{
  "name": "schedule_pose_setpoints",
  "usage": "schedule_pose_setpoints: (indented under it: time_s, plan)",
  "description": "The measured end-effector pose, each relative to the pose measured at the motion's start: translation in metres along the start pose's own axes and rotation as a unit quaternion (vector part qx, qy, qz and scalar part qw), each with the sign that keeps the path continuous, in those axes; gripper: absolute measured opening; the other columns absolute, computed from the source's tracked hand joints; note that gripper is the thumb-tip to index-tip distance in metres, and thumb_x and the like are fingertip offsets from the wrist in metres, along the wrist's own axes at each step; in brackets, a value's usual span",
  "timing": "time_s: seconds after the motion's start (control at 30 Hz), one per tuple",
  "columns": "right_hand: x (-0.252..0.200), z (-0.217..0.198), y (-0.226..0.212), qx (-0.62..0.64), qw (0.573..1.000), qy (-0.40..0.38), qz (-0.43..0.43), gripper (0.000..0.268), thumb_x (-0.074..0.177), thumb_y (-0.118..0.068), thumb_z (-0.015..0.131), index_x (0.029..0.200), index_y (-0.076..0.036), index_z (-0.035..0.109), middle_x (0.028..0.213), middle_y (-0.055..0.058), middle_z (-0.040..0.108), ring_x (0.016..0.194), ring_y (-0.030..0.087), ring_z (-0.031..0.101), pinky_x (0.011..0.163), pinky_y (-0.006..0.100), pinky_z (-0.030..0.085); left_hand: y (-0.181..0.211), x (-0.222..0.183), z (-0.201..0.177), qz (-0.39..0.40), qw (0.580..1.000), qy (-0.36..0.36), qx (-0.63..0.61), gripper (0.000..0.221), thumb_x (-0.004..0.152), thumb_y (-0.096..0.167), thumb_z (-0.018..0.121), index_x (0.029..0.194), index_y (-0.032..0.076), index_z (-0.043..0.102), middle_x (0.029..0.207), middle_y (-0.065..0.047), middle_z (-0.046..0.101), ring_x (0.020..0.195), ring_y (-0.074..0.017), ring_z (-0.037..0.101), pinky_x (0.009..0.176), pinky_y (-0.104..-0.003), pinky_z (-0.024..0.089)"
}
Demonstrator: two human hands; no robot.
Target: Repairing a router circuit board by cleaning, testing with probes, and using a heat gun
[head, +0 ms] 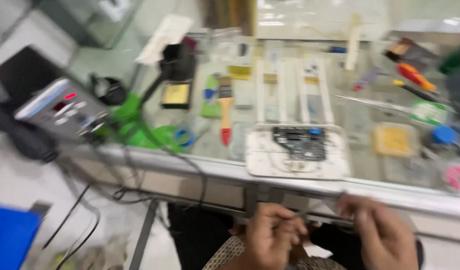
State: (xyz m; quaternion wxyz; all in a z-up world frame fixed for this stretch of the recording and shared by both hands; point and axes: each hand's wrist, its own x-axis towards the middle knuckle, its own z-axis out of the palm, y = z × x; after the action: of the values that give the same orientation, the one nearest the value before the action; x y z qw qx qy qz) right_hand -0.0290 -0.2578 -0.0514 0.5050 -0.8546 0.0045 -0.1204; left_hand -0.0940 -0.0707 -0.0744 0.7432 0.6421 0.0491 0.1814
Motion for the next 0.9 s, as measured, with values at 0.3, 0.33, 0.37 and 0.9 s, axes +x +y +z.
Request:
schedule_pose_setpoints:
  time_s: [0.3,0.33,0.37,0.9]
  plan:
    - [0.01,0.055,0.179,0.291,0.949,-0.072,-0.096,0.032,0.116,-0.018,0.041,0.107,0.003,0.063,0.112,0.022,0.07,0.112,0.032,0.071,0.109,0.038,0.059,0.0,-0.008,0.0,0.179,0.963,-0.096,0.176,0.017,0.114,0.02,0.063,0.13,0.016,0.063,0.118,-0.012,0.076,0.107,-0.0251,0.077,0.093,-0.039,0.063]
    - [0.052,0.021,0.271,0.359,0.896,-0.257,0.049,0.038,0.105,-0.019,0.052,0.123,0.013,0.062,0.112,0.037,0.08,0.107,0.05,0.079,0.102,0.057,0.058,0.001,-0.01,-0.007,0.187,0.952,-0.119,0.208,0.026,0.113,0.022,0.066,0.138,0.014,0.061,0.108,-0.006,0.075,0.091,-0.0196,0.073,0.081,-0.035,0.059]
    - [0.067,-0.039,0.353,0.398,0.793,-0.413,0.203,0.062,0.094,-0.02,0.063,0.139,0.022,0.06,0.11,0.053,0.089,0.103,0.069,0.085,0.095,0.076,0.056,0.002,-0.013,-0.012,0.194,0.941,-0.147,0.235,0.036,0.112,0.023,0.07,0.145,0.013,0.059,0.098,0.0,0.074,0.076,-0.0139,0.068,0.068,-0.032,0.056]
    - [0.136,-0.179,0.024,-0.376,0.917,0.075,-0.112,0.035,0.102,-0.001,0.052,0.128,0.007,0.075,0.11,0.026,0.072,0.102,0.043,0.064,0.084,0.051,0.046,-0.213,-0.063,-0.06,-0.187,0.725,-0.47,0.468,0.053,0.105,0.051,0.059,0.156,0.053,0.042,0.053,0.008,0.04,0.044,-0.0091,0.027,0.05,-0.031,0.031]
